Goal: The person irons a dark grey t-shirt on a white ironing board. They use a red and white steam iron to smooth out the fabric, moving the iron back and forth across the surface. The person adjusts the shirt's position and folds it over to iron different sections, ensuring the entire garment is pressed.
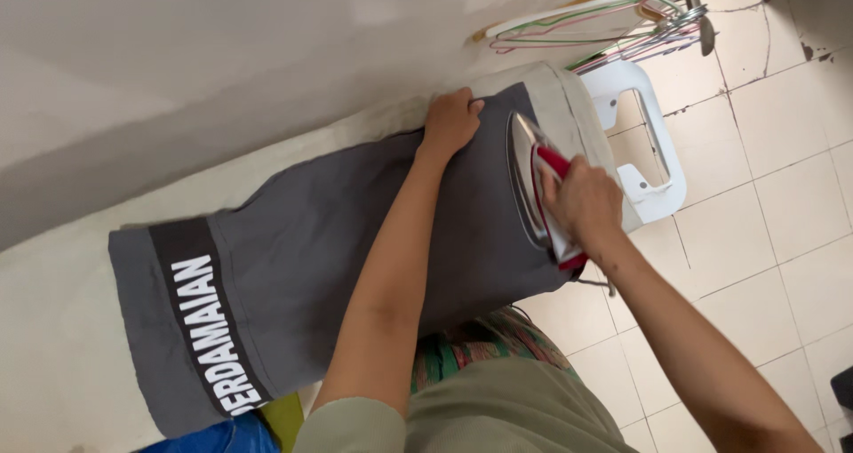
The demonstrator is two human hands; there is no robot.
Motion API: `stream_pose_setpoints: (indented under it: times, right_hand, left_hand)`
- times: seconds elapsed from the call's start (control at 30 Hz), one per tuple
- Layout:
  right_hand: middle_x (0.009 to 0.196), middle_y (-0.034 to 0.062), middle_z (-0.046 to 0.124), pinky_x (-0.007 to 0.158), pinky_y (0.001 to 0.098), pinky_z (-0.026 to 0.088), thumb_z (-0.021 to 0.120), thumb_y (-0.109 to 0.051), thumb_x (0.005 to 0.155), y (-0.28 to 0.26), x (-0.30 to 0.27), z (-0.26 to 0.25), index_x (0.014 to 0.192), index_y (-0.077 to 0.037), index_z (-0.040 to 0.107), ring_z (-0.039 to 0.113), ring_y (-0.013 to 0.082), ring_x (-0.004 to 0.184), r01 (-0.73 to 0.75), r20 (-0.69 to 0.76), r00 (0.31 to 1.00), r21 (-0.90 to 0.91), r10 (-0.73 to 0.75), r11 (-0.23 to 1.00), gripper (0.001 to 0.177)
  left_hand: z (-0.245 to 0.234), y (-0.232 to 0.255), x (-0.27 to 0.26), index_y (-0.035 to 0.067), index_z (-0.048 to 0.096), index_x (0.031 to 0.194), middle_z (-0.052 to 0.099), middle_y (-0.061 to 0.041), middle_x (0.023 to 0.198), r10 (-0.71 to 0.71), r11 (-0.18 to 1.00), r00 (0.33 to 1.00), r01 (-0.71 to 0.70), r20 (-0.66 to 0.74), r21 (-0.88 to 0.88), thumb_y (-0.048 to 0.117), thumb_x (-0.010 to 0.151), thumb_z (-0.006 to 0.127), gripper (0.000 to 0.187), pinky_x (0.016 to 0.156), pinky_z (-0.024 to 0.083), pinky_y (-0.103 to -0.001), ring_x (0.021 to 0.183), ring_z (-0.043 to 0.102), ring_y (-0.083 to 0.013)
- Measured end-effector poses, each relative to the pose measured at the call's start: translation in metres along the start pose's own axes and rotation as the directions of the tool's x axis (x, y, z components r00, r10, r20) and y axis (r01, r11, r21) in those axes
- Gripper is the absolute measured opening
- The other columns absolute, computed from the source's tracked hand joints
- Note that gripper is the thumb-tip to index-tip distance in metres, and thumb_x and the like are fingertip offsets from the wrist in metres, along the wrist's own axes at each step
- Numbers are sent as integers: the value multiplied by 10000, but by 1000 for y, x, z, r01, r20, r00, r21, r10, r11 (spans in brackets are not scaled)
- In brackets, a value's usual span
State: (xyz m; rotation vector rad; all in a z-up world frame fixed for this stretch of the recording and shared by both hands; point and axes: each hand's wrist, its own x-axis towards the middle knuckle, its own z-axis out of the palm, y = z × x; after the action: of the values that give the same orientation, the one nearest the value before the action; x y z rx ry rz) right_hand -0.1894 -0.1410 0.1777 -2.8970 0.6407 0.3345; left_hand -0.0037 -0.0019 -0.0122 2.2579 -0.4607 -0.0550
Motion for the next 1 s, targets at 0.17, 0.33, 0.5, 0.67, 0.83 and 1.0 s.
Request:
stream_pose_setpoints:
  times: [0.17,0.33,0.5,0.67,0.83,1.0]
  right_hand:
    - [810,321,690,702,532,567,655,-487,976,-9,56,0,929,72,693,704,489,779,121,-162,980,0,-119,993,563]
    - [807,307,692,696,534,565,633,-466,981,6,14,8,933,42,682,704,476,758,51,-61,997,-5,-51,999,512]
    - [697,255,702,570,486,585,580,-487,993,38,-90,14,958,16,650,716,407,599,6,59,998,-20,-5,1000,509]
    - [693,249,703,577,482,586,584,-493,1007,40,-87,14,951,21,653,722,403,598,-25,74,997,-21,27,999,521]
    - [775,293,697,664,521,572,653,-486,972,13,-11,15,908,27,683,713,457,730,75,-109,991,-16,-76,997,519]
    - [817,302,694,682,515,571,704,-495,939,0,40,20,914,53,723,709,466,764,177,-270,947,-22,-176,984,548]
  left_hand:
    - [0,-2,2,34,675,821,708,-218,830,28,999,999,-29,-30,-43,307,896,700,284,773,483,-561,829,650,-464]
    - [-2,1,2,37,684,816,713,-218,839,-6,999,1000,5,-15,-54,300,891,706,274,774,492,-549,843,661,-454]
    - [-3,0,4,45,697,813,717,-216,831,30,998,999,-32,-45,-47,283,882,714,248,780,497,-540,836,666,-446]
    - [-15,11,-6,49,689,874,723,-206,873,8,996,1000,-9,-11,-89,284,916,723,241,822,496,-518,889,672,-430]
    - [-59,26,-47,58,609,1166,656,-177,1164,26,989,995,-11,-96,150,257,882,755,377,961,438,-550,1140,589,-397]
    - [-136,-30,-143,35,558,1371,521,-274,1425,138,905,918,36,-373,424,306,902,785,587,1137,301,-590,1347,446,-477]
